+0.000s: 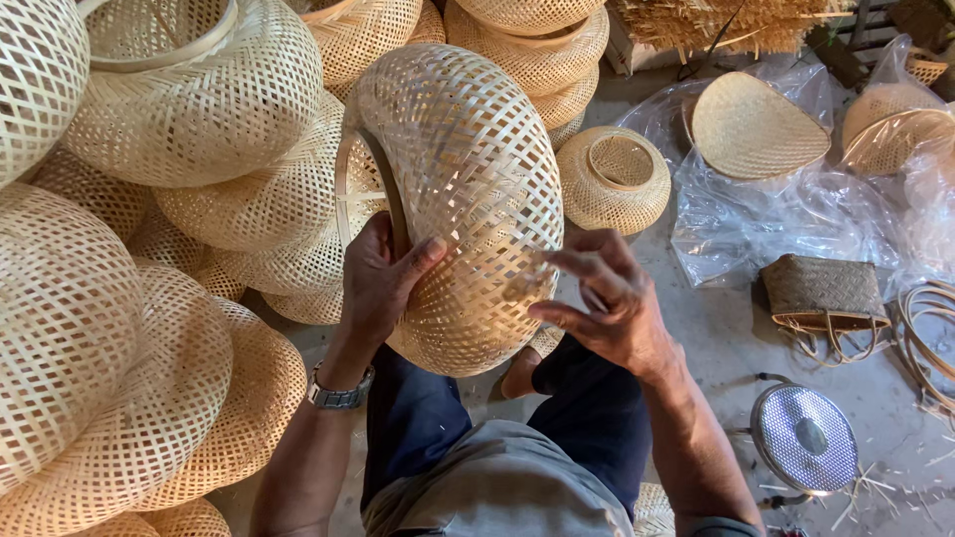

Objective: The person sits on the floor and uses a knife to trim and smooth the woven edges of a large basket. They rotate the basket to access different sections, scraping away loose fibers and refining the rim.

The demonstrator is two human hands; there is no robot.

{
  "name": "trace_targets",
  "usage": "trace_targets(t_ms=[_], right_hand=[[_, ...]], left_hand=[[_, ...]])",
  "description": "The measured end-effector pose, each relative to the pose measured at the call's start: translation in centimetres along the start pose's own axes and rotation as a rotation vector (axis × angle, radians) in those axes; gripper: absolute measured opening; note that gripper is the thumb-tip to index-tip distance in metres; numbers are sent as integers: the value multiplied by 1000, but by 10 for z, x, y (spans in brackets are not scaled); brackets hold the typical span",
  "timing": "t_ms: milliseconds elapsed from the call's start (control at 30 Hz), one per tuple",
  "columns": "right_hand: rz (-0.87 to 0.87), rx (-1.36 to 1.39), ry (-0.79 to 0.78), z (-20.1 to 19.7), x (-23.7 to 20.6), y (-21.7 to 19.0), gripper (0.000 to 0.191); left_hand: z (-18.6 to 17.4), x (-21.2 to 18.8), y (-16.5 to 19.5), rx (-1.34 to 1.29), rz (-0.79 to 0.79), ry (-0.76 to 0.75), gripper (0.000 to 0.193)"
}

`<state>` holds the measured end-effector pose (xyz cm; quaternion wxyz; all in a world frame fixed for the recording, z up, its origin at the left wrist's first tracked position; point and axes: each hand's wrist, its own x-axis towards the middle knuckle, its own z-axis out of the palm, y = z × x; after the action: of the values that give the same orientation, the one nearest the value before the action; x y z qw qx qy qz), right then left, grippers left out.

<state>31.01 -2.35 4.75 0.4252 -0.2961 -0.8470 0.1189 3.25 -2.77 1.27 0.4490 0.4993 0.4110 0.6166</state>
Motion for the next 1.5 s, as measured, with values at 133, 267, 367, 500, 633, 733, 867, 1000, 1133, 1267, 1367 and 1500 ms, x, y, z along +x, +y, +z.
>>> trace_targets(t_ms=[133,267,367,500,633,733,867,1000,1133,1267,1367,1500], right_hand=[[-18,-40,-152,-3,12,-7,60],[4,-6,-189,-7,19,-12,57],[10,20,-193,-7,20,-13,56],[-9,71,-181,-5,19,-10,53],[5,94,-178,-2,15,-6,52],[-32,44,-112,4,12,-2,53],[-25,79,-97,11,7,-1,55],[-24,70,-115,11,8,-1,56],[-21,38,-133,9,11,-3,57],[-7,82,-138,9,11,-2,56],[-5,86,-122,11,9,1,55],[-28,82,-98,14,2,3,55]], left_hand=[[0,3,-3,20,-16,-5,55],[1,1,-6,7,-29,-8,54],[2,0,-8,14,-45,5,53],[1,1,-8,-10,-28,-2,53],[0,2,-8,27,-41,11,51],[-2,2,-7,-12,11,24,50],[-5,4,-4,-34,16,23,50],[-8,3,-2,-18,3,23,50],[-8,4,-4,-66,6,14,50],[-7,4,-8,-110,-9,21,51],[-6,5,-9,-108,-4,22,50],[-7,2,-12,-62,59,18,48]])
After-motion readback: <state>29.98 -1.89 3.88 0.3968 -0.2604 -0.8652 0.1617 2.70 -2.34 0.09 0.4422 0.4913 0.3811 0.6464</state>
